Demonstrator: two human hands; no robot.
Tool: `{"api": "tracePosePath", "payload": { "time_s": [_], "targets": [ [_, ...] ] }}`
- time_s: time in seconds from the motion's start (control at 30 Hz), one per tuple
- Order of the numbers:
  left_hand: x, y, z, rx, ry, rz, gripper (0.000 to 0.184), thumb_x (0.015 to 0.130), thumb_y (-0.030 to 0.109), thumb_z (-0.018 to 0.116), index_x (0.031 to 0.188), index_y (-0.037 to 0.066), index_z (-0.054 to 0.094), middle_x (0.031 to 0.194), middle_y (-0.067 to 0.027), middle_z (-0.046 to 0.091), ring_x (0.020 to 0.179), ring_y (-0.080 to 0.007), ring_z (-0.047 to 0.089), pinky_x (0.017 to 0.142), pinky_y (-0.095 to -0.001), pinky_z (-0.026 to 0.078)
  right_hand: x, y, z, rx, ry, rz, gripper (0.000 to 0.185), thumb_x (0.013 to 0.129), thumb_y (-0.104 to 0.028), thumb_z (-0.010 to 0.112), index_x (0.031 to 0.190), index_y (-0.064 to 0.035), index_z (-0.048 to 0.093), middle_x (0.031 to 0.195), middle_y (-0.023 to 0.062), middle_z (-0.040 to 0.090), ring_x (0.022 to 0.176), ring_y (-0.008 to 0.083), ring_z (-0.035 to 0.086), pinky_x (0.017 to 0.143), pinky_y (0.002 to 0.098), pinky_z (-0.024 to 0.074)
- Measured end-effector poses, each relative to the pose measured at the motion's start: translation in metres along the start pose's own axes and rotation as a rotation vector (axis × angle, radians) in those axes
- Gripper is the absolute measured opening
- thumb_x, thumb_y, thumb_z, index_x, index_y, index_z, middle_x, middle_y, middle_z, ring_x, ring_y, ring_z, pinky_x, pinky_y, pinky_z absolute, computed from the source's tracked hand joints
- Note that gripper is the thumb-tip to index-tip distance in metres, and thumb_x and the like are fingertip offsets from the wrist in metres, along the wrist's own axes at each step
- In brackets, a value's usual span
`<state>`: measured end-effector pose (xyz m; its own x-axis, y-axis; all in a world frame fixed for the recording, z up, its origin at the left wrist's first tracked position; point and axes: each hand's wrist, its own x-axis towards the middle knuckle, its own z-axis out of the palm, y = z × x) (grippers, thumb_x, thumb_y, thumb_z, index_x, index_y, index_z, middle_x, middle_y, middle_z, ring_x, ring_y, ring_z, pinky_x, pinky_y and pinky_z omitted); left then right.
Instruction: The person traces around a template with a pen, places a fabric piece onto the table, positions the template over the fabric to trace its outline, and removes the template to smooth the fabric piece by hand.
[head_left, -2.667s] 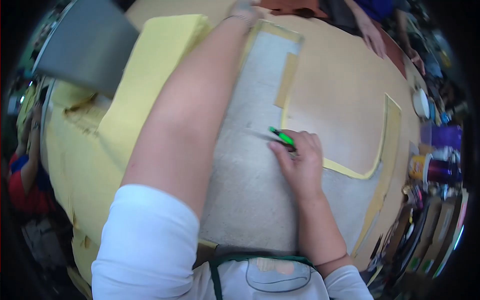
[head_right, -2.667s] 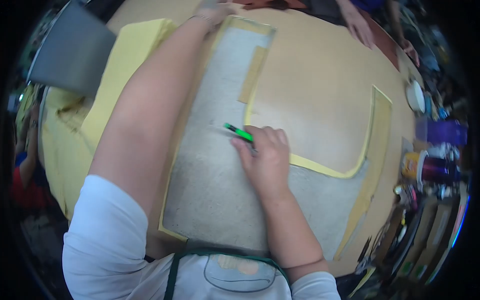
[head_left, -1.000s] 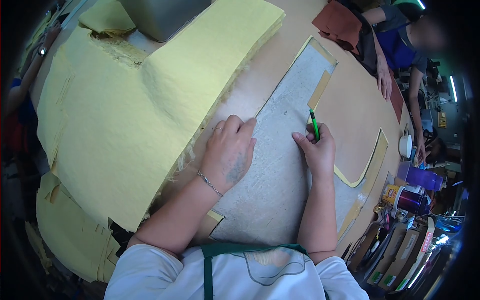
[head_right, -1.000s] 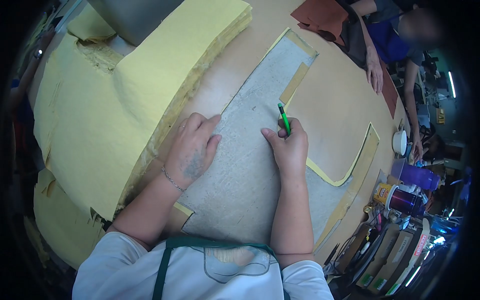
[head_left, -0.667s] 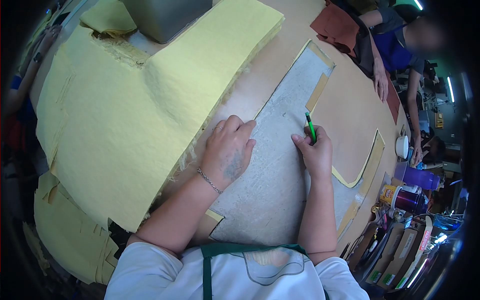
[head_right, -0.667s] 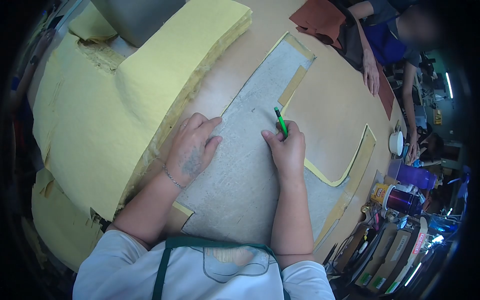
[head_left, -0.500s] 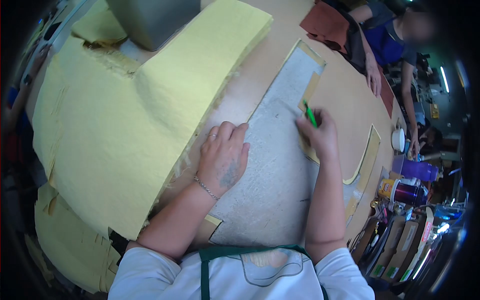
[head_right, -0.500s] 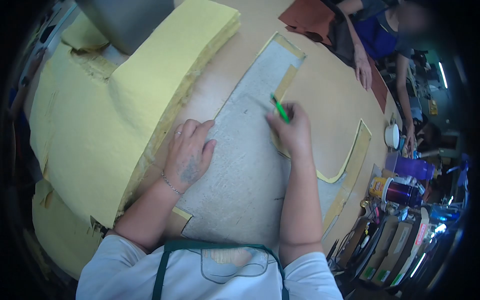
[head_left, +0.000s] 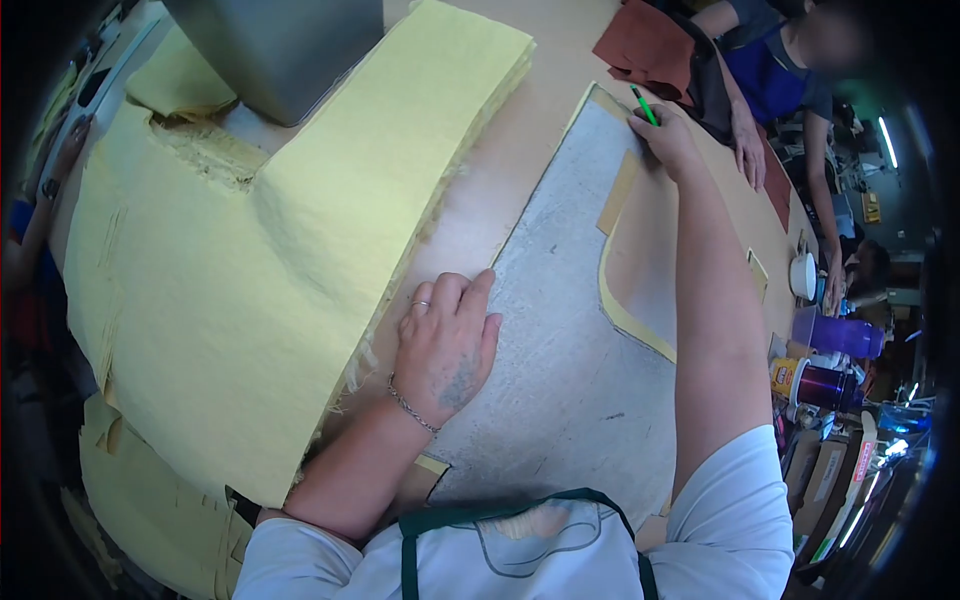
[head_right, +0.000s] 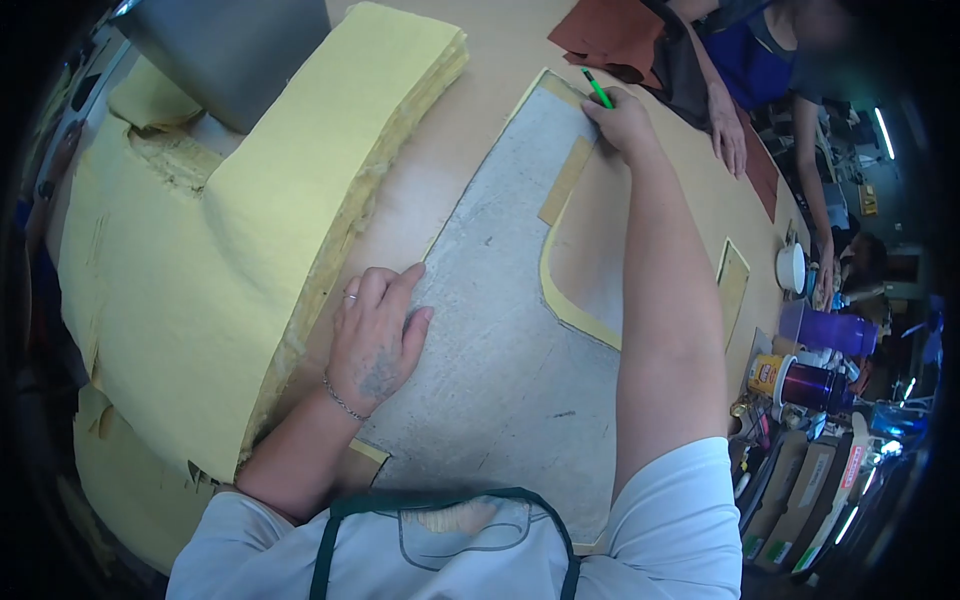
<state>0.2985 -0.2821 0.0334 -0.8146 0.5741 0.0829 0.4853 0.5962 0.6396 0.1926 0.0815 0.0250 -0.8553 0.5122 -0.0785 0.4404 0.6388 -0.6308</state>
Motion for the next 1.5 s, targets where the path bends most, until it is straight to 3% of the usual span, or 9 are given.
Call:
{"api": "tracePosePath", "payload": {
  "time_s": [0.3, 0.43, 0.7, 0.93, 1.03, 1.17, 1.33, 1.4, 1.5],
  "targets": [
    [-0.001, -0.001, -0.002, -0.016, -0.022, -0.019, 0.038, 0.076, 0.016, 0.056, 0.112, 0.005, 0.048, 0.093, -0.0087, 0.044, 0.088, -0.0249, 0.044, 0.074, -0.0364, 0.039, 0.011, 0.016, -0.009, 0.062, -0.075, -0.020, 0.023, 0.078, -0.012, 0.058, 0.099, -0.0034, 0.058, 0.086, 0.0053, 0.058, 0.076, 0.0112, 0.051, 0.071, 0.0236, 0.0398],
    [-0.001, -0.001, -0.001, -0.017, -0.021, -0.013, 0.038, 0.076, 0.017, 0.056, 0.112, 0.004, 0.049, 0.092, -0.0088, 0.044, 0.088, -0.0249, 0.044, 0.074, -0.0362, 0.039, 0.007, -0.011, 0.000, -0.040, -0.014, -0.224, 0.020, 0.080, -0.013, 0.055, 0.098, -0.0059, 0.059, 0.079, 0.0052, 0.058, 0.070, 0.0110, 0.051, 0.065, 0.0245, 0.0406],
    [0.000, -0.002, 0.000, -0.001, -0.008, 0.002, 0.039, 0.076, 0.016, 0.056, 0.111, 0.003, 0.049, 0.091, -0.0097, 0.044, 0.085, -0.0253, 0.045, 0.075, -0.0356, 0.039, 0.040, -0.019, 0.007, -0.117, -0.104, -0.116, 0.025, 0.078, -0.019, 0.058, 0.099, -0.0060, 0.058, 0.077, 0.0040, 0.058, 0.071, 0.0114, 0.050, 0.068, 0.0268, 0.0405],
    [0.001, -0.002, 0.000, -0.004, -0.007, 0.022, 0.039, 0.075, 0.015, 0.057, 0.111, 0.001, 0.049, 0.088, -0.0114, 0.046, 0.083, -0.0264, 0.046, 0.074, -0.0345, 0.039, 0.024, 0.012, -0.017, 0.204, -0.122, 0.034, 0.023, 0.074, -0.012, 0.059, 0.095, -0.0025, 0.060, 0.082, 0.0043, 0.058, 0.075, 0.0130, 0.051, 0.071, 0.0255, 0.0401],
    [0.002, -0.001, -0.001, -0.020, 0.017, 0.032, 0.039, 0.076, 0.015, 0.057, 0.111, -0.001, 0.049, 0.087, -0.0125, 0.046, 0.080, -0.0265, 0.047, 0.073, -0.0348, 0.039, 0.009, 0.019, -0.024, 0.163, -0.048, 0.048, 0.021, 0.073, -0.007, 0.057, 0.093, -0.0025, 0.061, 0.083, 0.0006, 0.058, 0.074, 0.0092, 0.051, 0.071, 0.0220, 0.0387],
    [0.018, 0.007, 0.003, -0.073, -0.003, -0.064, 0.036, 0.081, 0.016, 0.053, 0.111, -0.003, 0.048, 0.092, -0.0153, 0.050, 0.085, -0.0277, 0.050, 0.078, -0.0347, 0.040, -0.009, 0.041, -0.029, -0.014, 0.039, 0.147, 0.020, 0.072, -0.010, 0.056, 0.089, -0.0024, 0.062, 0.073, 0.0079, 0.061, 0.064, 0.0167, 0.056, 0.062, 0.0285, 0.0449],
    [0.118, 0.020, 0.020, -0.206, 0.101, 0.001, 0.043, 0.086, 0.029, 0.041, 0.114, -0.004, 0.045, 0.111, -0.0218, 0.049, 0.105, -0.0329, 0.046, 0.090, -0.0365, 0.034, -0.050, 0.010, -0.021, 0.538, 0.014, 0.274, 0.018, 0.075, 0.000, 0.054, 0.092, 0.0057, 0.056, 0.074, 0.0085, 0.058, 0.058, 0.0124, 0.055, 0.057, 0.0214, 0.0462],
    [0.174, 0.029, 0.026, -0.246, 0.039, -0.113, 0.045, 0.087, 0.030, 0.039, 0.119, -0.002, 0.043, 0.117, -0.0185, 0.048, 0.112, -0.0266, 0.044, 0.093, -0.0310, 0.033, -0.057, 0.008, -0.022, 0.641, 0.050, 0.290, 0.020, 0.075, 0.001, 0.054, 0.094, 0.0063, 0.054, 0.075, 0.0090, 0.058, 0.058, 0.0126, 0.056, 0.057, 0.0214, 0.0471],
    [0.249, 0.014, 0.053, -0.352, -0.065, -0.258, 0.041, 0.088, 0.030, 0.037, 0.114, 0.000, 0.047, 0.113, -0.0141, 0.051, 0.106, -0.0215, 0.048, 0.092, -0.0314, 0.034, -0.065, 0.005, -0.012, 0.676, 0.085, 0.312, 0.022, 0.077, 0.000, 0.052, 0.098, 0.0051, 0.051, 0.079, 0.0096, 0.059, 0.062, 0.0129, 0.058, 0.055, 0.0206, 0.0456]
  ]
}}
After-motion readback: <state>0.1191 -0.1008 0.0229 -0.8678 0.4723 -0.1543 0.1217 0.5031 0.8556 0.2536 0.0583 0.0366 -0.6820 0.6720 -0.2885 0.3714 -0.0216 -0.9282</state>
